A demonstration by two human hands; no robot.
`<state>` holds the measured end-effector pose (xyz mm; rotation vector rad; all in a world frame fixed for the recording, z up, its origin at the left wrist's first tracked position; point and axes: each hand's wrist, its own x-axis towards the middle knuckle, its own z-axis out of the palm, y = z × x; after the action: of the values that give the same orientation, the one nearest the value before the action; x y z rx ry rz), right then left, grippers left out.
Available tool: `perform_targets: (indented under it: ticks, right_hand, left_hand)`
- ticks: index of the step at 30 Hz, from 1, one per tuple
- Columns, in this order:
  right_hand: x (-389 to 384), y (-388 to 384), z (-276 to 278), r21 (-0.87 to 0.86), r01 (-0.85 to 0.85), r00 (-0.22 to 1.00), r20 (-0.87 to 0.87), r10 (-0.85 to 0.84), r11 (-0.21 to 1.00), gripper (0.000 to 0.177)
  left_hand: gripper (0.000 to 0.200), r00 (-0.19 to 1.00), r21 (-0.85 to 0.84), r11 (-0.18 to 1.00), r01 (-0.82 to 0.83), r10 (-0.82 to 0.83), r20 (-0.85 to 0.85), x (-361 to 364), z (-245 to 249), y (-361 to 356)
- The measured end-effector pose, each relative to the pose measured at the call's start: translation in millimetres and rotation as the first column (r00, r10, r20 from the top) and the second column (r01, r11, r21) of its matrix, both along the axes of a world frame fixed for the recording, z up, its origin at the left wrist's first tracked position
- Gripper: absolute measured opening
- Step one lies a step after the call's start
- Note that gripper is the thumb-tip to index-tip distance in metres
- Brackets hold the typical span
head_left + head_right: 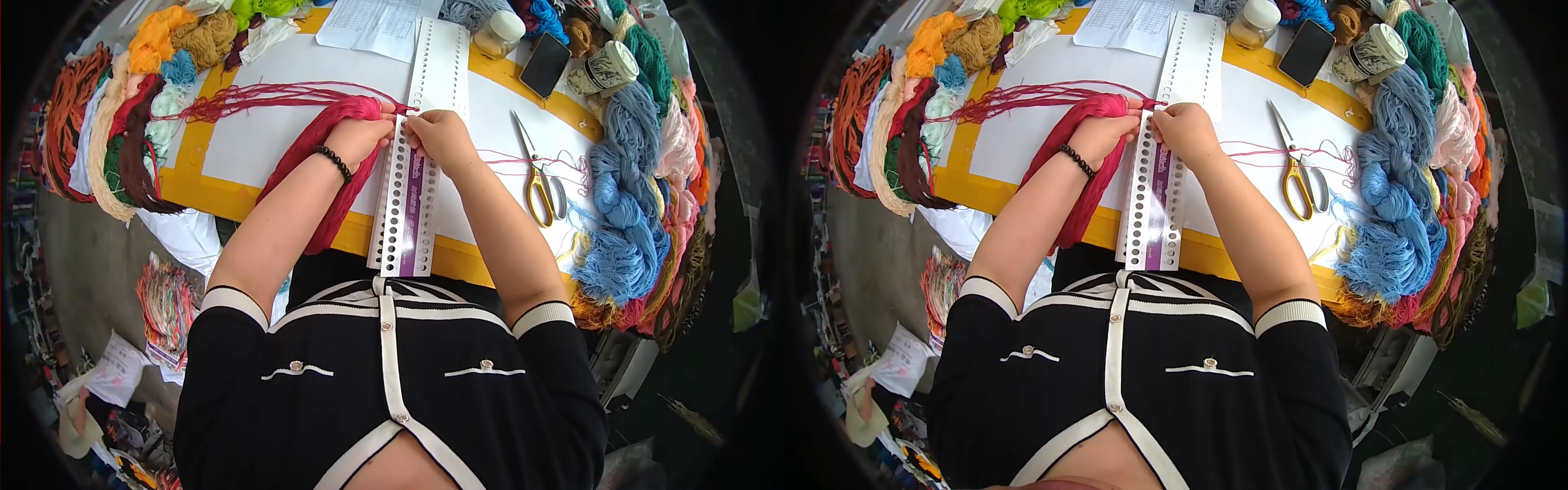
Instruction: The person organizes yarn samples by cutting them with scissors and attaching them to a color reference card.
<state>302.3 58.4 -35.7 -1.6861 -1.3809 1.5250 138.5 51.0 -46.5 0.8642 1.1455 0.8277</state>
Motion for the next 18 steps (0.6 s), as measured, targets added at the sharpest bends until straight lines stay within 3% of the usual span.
perform_targets:
  ticks: [5,7,8,12,14,15,17,18]
  right_hand:
    - [-3.8,-1.7,3.4,0.013,-0.034,0.997,0.071,0.033,0.999,0.024]
    - [-6.1,-3.4,-3.2,0.206,-0.096,0.985,0.158,0.063,0.974,0.027]
    - [-7.0,-4.9,-2.1,0.220,-0.114,0.979,0.192,0.071,0.969,0.028]
    - [1.7,-7.4,-5.9,0.100,-0.033,0.999,-0.016,0.034,0.994,0.023]
    - [4.0,-8.7,-6.0,0.054,0.060,0.983,-0.175,-0.049,0.997,0.019]
    - [2.7,-11.0,-5.9,0.053,0.060,0.983,-0.177,-0.050,0.997,0.019]
    - [-0.7,-13.5,-4.0,0.137,0.041,0.997,-0.071,-0.031,0.990,0.017]
    - [-1.0,-13.1,-4.5,0.142,0.042,0.997,-0.071,-0.032,0.989,0.017]
  left_hand:
    - [0.029,0.999,0.032,0.999,0.028,-0.029,0.033,1.4,-4.1,2.1]
    - [0.031,0.999,0.054,0.998,0.045,-0.045,-0.018,0.8,-11.0,4.5]
    - [0.034,0.996,0.073,0.995,0.062,-0.057,-0.071,0.1,-10.7,4.4]
    - [0.031,0.981,0.169,0.981,0.094,-0.063,-0.181,-13.2,-2.9,0.8]
    - [0.028,1.000,0.189,0.982,-0.008,0.007,0.007,-17.6,5.7,0.7]
    - [0.028,1.000,0.188,0.982,-0.008,0.007,0.005,-17.0,8.5,-0.8]
    - [0.026,0.944,-0.036,0.995,-0.095,0.102,0.315,-11.7,15.0,-2.2]
    - [0.029,0.945,-0.068,0.993,-0.100,0.116,0.306,-7.6,17.9,-5.2]
